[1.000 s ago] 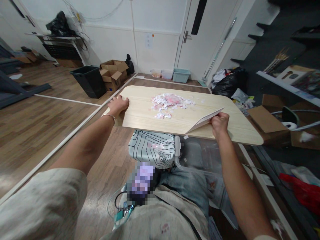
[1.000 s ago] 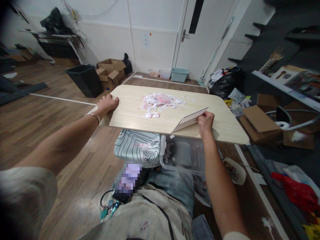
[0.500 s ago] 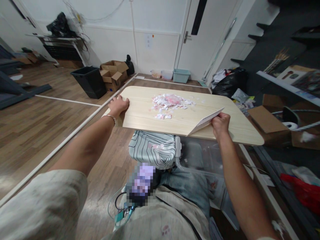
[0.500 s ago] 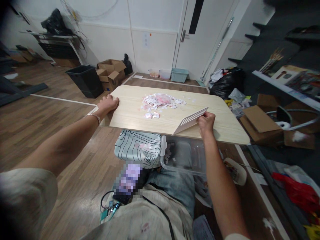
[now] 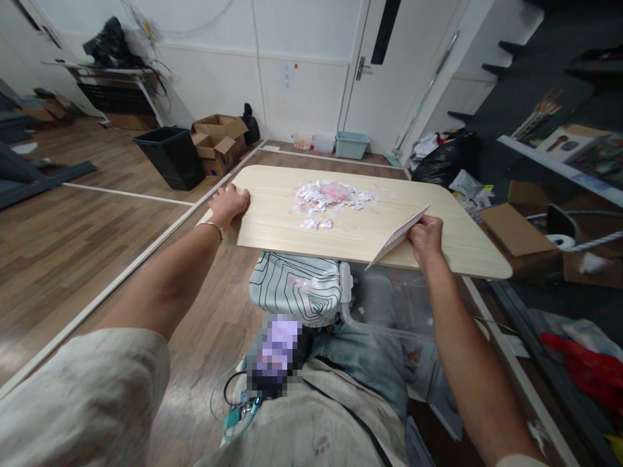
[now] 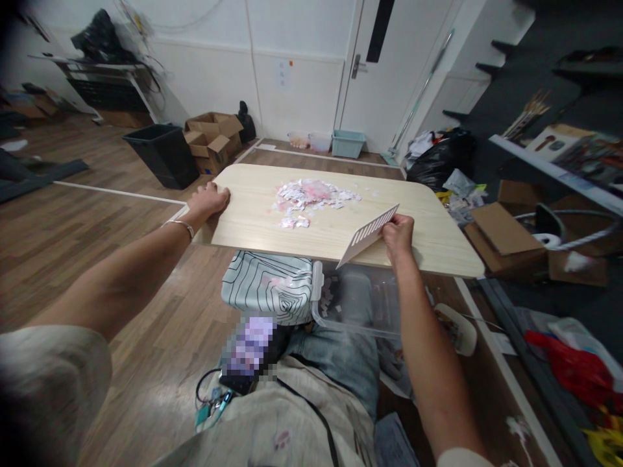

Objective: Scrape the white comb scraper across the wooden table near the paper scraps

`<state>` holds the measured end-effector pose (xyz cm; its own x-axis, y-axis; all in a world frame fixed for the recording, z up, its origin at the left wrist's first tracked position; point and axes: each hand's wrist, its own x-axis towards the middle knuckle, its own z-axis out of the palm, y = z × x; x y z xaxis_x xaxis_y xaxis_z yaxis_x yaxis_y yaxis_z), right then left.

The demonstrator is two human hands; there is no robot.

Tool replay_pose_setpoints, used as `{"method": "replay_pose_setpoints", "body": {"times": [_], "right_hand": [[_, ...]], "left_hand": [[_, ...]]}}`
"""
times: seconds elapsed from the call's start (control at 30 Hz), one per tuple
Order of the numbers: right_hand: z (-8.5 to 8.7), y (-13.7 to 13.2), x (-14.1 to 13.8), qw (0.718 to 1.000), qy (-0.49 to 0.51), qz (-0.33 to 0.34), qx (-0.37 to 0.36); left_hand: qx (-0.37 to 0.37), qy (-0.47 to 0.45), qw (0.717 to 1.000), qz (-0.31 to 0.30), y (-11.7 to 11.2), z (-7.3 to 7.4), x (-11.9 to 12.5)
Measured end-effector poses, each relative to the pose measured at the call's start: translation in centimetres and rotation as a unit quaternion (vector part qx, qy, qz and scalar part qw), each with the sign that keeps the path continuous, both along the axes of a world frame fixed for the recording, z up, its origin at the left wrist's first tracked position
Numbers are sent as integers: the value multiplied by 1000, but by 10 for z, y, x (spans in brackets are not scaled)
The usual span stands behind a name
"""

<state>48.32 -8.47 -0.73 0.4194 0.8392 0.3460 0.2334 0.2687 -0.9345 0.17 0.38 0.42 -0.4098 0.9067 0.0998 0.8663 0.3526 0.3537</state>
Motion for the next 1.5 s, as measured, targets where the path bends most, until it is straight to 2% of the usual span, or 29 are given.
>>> {"method": "replay_pose_setpoints", "body": {"times": [0.27,0.47,0.57,0.9,1.13,1.5], "right_hand": [[0,1,0,1000,-10,-14,2],[2,2,-1,998,-42,-36,44],[2,1,0,997,-54,-40,43],[8,-3,-6,999,-27,4,19],[15,-7,-10,1000,-7,0,-11],[7,-1,-1,1000,-4,21,-10]], "left_hand": [[5,3,1000,-2,0,0,0],[8,11,1000,-2,1,-2,-1],[5,13,1000,-1,2,-2,-1],[2,17,1000,1,3,-2,-2],[5,16,1000,2,2,-1,-1],[5,13,1000,-3,2,-2,-1]]}}
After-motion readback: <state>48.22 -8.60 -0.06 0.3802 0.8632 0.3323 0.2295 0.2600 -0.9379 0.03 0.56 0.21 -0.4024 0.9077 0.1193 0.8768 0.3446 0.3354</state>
